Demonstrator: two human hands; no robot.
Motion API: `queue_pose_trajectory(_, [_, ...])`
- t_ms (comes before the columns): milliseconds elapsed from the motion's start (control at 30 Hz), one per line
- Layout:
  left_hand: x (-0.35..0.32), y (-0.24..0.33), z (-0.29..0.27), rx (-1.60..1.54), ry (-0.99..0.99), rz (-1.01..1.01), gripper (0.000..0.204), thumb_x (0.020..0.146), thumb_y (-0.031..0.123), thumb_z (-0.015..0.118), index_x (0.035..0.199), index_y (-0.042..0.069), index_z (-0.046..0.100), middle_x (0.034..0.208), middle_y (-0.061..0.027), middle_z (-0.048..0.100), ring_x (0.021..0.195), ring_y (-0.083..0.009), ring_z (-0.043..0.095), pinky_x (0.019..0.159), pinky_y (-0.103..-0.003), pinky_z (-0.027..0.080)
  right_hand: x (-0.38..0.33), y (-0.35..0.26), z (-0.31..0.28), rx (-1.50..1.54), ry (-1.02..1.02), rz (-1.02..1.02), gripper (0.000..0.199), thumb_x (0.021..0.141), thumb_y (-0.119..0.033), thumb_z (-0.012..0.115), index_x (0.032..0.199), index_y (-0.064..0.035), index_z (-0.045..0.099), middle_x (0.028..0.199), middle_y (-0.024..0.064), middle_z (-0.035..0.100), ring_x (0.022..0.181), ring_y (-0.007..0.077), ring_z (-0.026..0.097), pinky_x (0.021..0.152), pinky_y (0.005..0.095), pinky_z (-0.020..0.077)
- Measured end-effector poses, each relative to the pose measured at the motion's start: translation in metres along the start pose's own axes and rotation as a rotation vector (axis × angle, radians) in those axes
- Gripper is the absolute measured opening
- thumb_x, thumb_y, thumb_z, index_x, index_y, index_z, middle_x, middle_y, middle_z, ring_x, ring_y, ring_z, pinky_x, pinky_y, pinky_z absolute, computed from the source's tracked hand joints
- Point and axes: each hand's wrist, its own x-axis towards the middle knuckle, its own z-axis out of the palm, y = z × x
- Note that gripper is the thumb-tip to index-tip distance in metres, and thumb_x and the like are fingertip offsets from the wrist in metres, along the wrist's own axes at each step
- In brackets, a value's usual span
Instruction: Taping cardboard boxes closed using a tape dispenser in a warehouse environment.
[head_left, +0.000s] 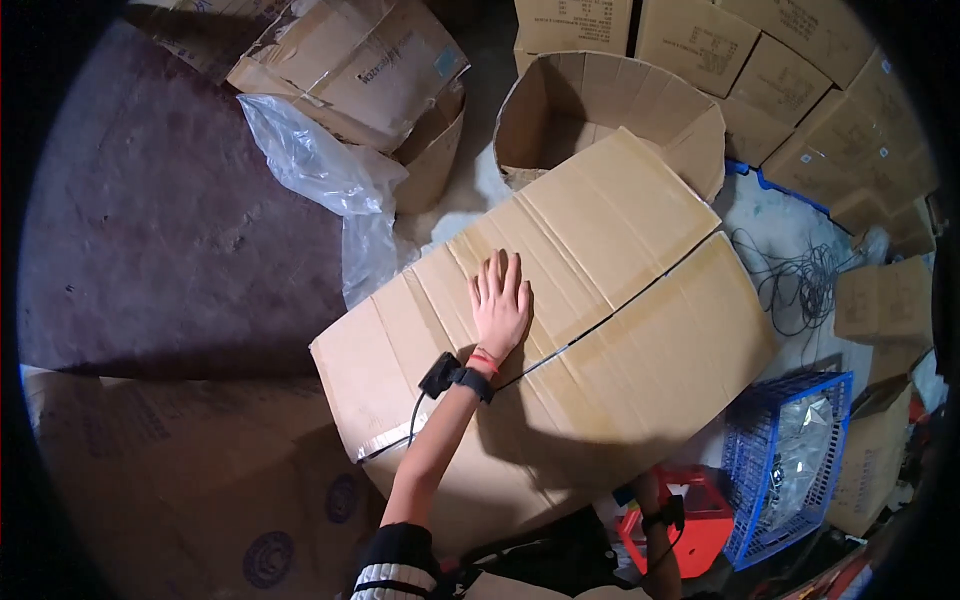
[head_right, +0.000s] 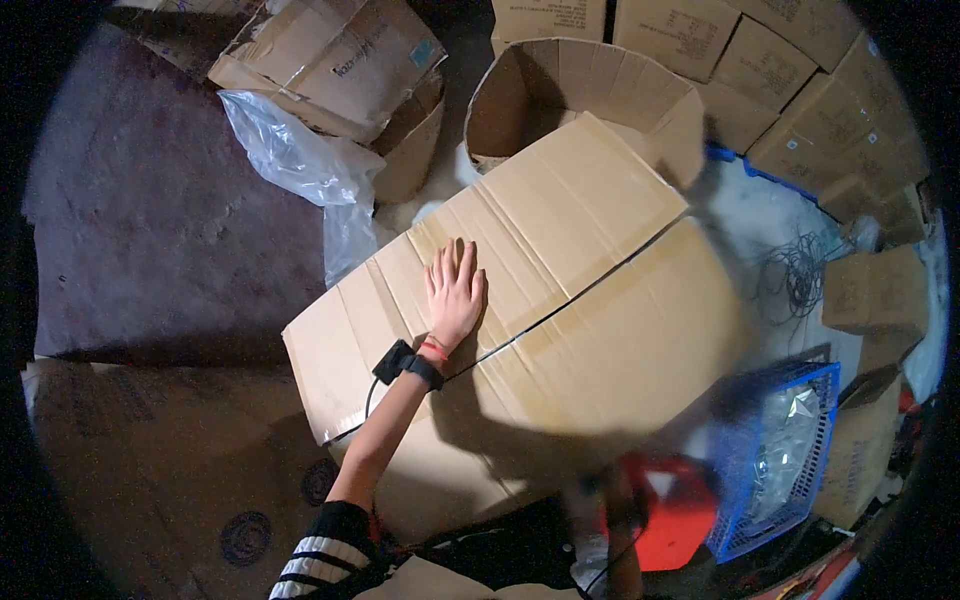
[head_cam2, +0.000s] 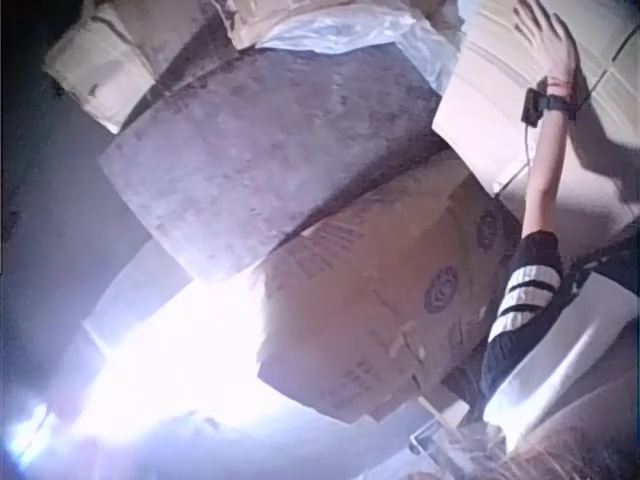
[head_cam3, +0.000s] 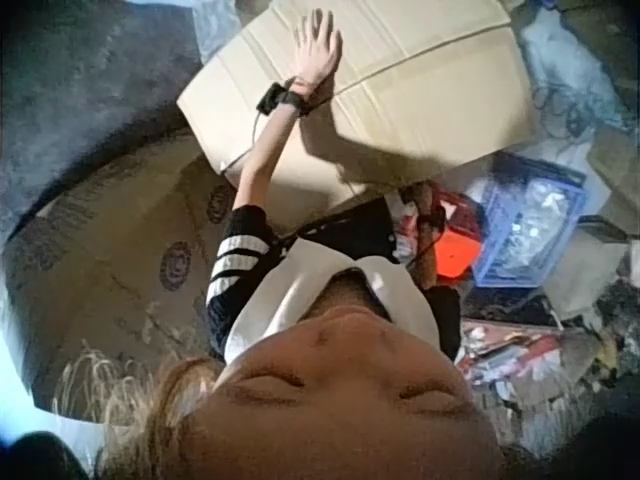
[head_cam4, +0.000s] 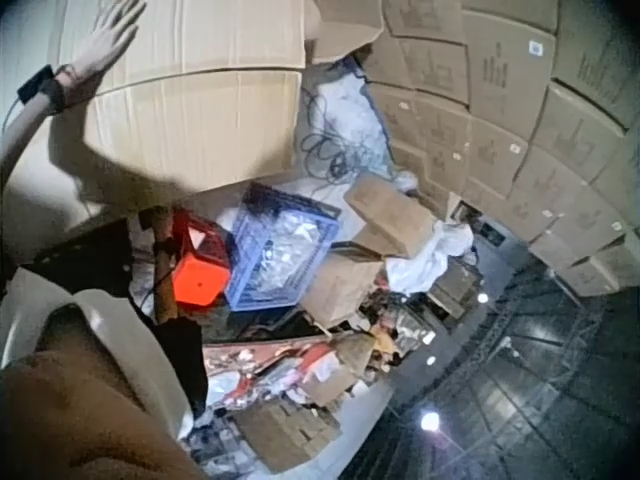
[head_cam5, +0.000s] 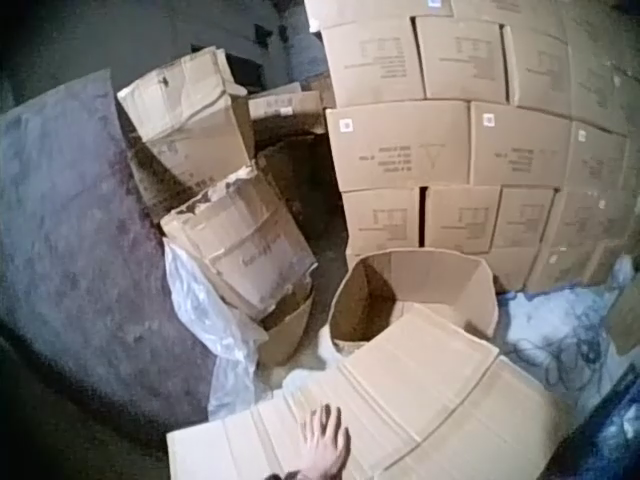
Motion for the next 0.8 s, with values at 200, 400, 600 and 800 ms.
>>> queue_pose_trajectory(200, [0.006,0.004,0.012,0.088,0.01,0.053,0.046,0.089,0.032,0.033,0.134,0.021,0.028,0.139,-0.0071,0.025,0.127,-0.0329,0.02,0.101,-0.052,0.015,-0.021,0.005,-0.003,0.003,-0.008,0.029,0.06,0.07,-0.057,0.056,0.072,0.0024,0.062,0.064,0.0215,0.059,0.067,0.0366,0.06,0.058,0.0435,0.0459])
queue_pose_trajectory(400, [0.003,0.004,0.012,0.065,0.021,0.059,0.045,0.09,0.032,0.03,0.134,0.022,0.028,0.139,-0.0037,0.026,0.127,-0.0317,0.021,0.102,-0.051,0.014,-0.014,0.002,-0.011,0.024,0.016,0.016,0.06,0.07,-0.057,0.056,0.072,0.0027,0.062,0.063,0.0214,0.059,0.066,0.0363,0.061,0.058,0.0431,0.0458])
queue_pose_trajectory(600, [0.002,0.0,0.014,0.046,0.129,0.078,0.045,0.088,0.03,0.034,0.132,0.02,0.032,0.136,-0.0031,0.031,0.126,-0.0302,0.024,0.102,-0.051,0.016,-0.014,-0.025,-0.034,0.163,0.006,-0.032,0.06,0.07,-0.057,0.055,0.072,0.0031,0.062,0.063,0.0214,0.059,0.066,0.036,0.061,0.057,0.0428,0.0458])
queue_pose_trajectory(800, [-0.047,0.02,0.008,0.037,-0.009,0.101,0.049,0.089,0.032,0.031,0.134,0.014,0.025,0.139,-0.008,0.023,0.129,-0.0274,0.019,0.103,-0.048,0.014,-0.053,-0.025,-0.064,0.316,0.351,0.082,0.059,0.074,-0.054,0.054,0.073,0.0045,0.062,0.062,0.0201,0.059,0.064,0.0342,0.061,0.055,0.0404,0.0457])
